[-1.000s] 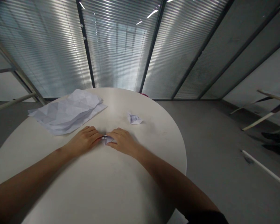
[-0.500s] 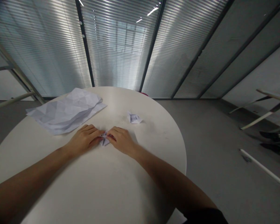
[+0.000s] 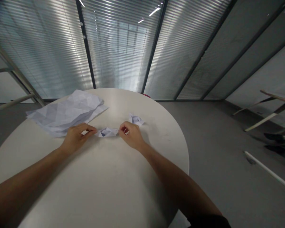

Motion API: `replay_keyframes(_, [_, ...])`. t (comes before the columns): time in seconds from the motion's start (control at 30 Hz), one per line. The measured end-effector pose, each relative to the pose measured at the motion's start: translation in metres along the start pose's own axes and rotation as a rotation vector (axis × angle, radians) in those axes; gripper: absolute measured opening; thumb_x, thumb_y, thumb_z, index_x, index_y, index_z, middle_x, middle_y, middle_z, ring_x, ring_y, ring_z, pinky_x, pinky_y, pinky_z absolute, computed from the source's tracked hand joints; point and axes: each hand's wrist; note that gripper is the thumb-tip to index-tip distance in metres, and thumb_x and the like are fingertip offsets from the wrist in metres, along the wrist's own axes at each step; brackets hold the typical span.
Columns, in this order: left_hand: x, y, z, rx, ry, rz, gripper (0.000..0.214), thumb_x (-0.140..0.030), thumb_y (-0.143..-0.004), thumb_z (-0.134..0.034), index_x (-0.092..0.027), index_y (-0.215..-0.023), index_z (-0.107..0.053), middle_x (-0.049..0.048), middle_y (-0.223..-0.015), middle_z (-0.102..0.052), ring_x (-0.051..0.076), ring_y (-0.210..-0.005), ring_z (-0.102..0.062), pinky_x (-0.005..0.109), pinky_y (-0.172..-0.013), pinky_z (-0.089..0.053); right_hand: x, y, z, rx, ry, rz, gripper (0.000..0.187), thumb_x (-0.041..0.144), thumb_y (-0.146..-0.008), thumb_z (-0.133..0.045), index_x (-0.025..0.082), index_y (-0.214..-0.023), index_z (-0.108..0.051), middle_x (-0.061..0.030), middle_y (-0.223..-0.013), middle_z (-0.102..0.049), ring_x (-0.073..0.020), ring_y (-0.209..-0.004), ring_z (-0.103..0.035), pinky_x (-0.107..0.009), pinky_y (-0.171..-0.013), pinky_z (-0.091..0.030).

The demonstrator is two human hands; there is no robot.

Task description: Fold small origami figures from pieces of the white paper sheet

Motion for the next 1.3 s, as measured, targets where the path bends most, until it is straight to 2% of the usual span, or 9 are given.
replay_keyframes(0.23, [0.005,-0.007,0.008,-0.013,0.110,0.150,0.017,-0.035,-0.078,-0.065,-0.019,-0.076,-0.069,0.0016,-0.076,-0.071,0.016,-0.071,-0.063,0.026,-0.064,-0.047,-0.008,-0.008,0.027,0.036,0.033,-0.012,0.010,0.015,-0.070,-0.058,0.017,-0.061,-0.061,0.0022,-0.059,-0.060,-0.0101,-0.057,-0.053,-0.021,-0.057,-0.041])
replay_keyframes(0.5, [0.007,-0.011,0.004,0.013,0.200,0.220,0.024,-0.042,-0.072,-0.068,-0.017,-0.073,-0.068,0.0026,-0.071,-0.070,0.015,-0.064,-0.061,0.026,-0.059,-0.044,-0.007,-0.009,0.037,0.133,0.136,-0.014,0.012,0.016,-0.070,-0.056,0.018,-0.063,-0.065,0.0016,-0.062,-0.064,-0.0108,-0.060,-0.055,-0.021,-0.057,-0.040])
replay_keyframes(0.6, [0.008,-0.010,0.006,0.003,0.143,0.257,0.025,-0.042,-0.073,-0.067,-0.018,-0.073,-0.068,0.0022,-0.073,-0.070,0.016,-0.065,-0.061,0.025,-0.057,-0.043,-0.011,-0.010,0.040,0.092,0.283,-0.026,0.012,0.015,-0.069,-0.056,0.017,-0.060,-0.064,0.0019,-0.060,-0.063,-0.0106,-0.057,-0.054,-0.022,-0.058,-0.038])
replay_keyframes(0.67, [0.010,-0.010,0.011,-0.064,0.079,0.253,0.025,-0.043,-0.075,-0.065,-0.018,-0.076,-0.067,0.0025,-0.077,-0.070,0.017,-0.069,-0.062,0.026,-0.058,-0.044,-0.013,-0.010,0.043,0.022,0.419,-0.065,0.012,0.016,-0.069,-0.056,0.017,-0.059,-0.063,0.0012,-0.059,-0.062,-0.0111,-0.055,-0.053,-0.023,-0.058,-0.036])
replay_keyframes(0.77, [0.018,-0.010,0.024,-0.202,-0.138,0.168,0.025,-0.042,-0.080,-0.059,-0.019,-0.083,-0.067,0.0040,-0.084,-0.070,0.019,-0.080,-0.061,0.030,-0.072,-0.047,-0.016,-0.012,0.045,-0.058,0.588,-0.135,0.013,0.017,-0.069,-0.055,0.018,-0.059,-0.062,-0.0003,-0.060,-0.063,-0.0130,-0.056,-0.053,-0.025,-0.057,-0.034])
replay_keyframes(0.83, [0.025,-0.010,0.034,-0.224,-0.342,0.109,0.027,-0.042,-0.083,-0.055,-0.019,-0.090,-0.067,0.0065,-0.091,-0.069,0.023,-0.091,-0.059,0.036,-0.085,-0.044,-0.018,-0.012,0.045,-0.076,0.660,-0.171,0.012,0.018,-0.070,-0.054,0.019,-0.061,-0.062,-0.0012,-0.063,-0.065,-0.0143,-0.059,-0.055,-0.026,-0.058,-0.034])
replay_keyframes(0.97, [0.039,-0.008,0.053,-0.096,-0.649,0.186,0.043,-0.049,-0.083,-0.051,-0.017,-0.110,-0.061,0.0155,-0.113,-0.063,0.036,-0.108,-0.050,0.048,-0.088,-0.039,-0.020,-0.012,0.040,-0.069,0.746,-0.223,0.010,0.019,-0.071,-0.053,0.020,-0.066,-0.062,-0.0024,-0.068,-0.067,-0.0158,-0.062,-0.056,-0.027,-0.059,-0.034])
replay_keyframes(1.07, [0.045,-0.004,0.062,0.031,-0.735,0.287,0.057,-0.056,-0.082,-0.048,-0.015,-0.122,-0.054,0.0200,-0.122,-0.057,0.042,-0.111,-0.048,0.053,-0.084,-0.040,-0.020,-0.011,0.038,-0.058,0.785,-0.229,0.009,0.020,-0.073,-0.053,0.020,-0.068,-0.060,-0.0025,-0.069,-0.066,-0.0162,-0.062,-0.056,-0.027,-0.058,-0.033])
replay_keyframes(1.3, [0.053,-0.003,0.063,0.187,-0.714,0.476,0.062,-0.057,-0.082,-0.042,-0.014,-0.127,-0.048,0.0213,-0.115,-0.060,0.039,-0.096,-0.060,0.044,-0.072,-0.046,-0.018,-0.009,0.036,-0.090,0.759,-0.224,0.006,0.024,-0.076,-0.055,0.021,-0.080,-0.058,-0.0026,-0.076,-0.065,-0.0173,-0.068,-0.059,-0.027,-0.061,-0.036])
Point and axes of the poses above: each hand's wrist, its own y-axis away from the middle knuckle, its own z-axis out of the back of the hand, x = y × z
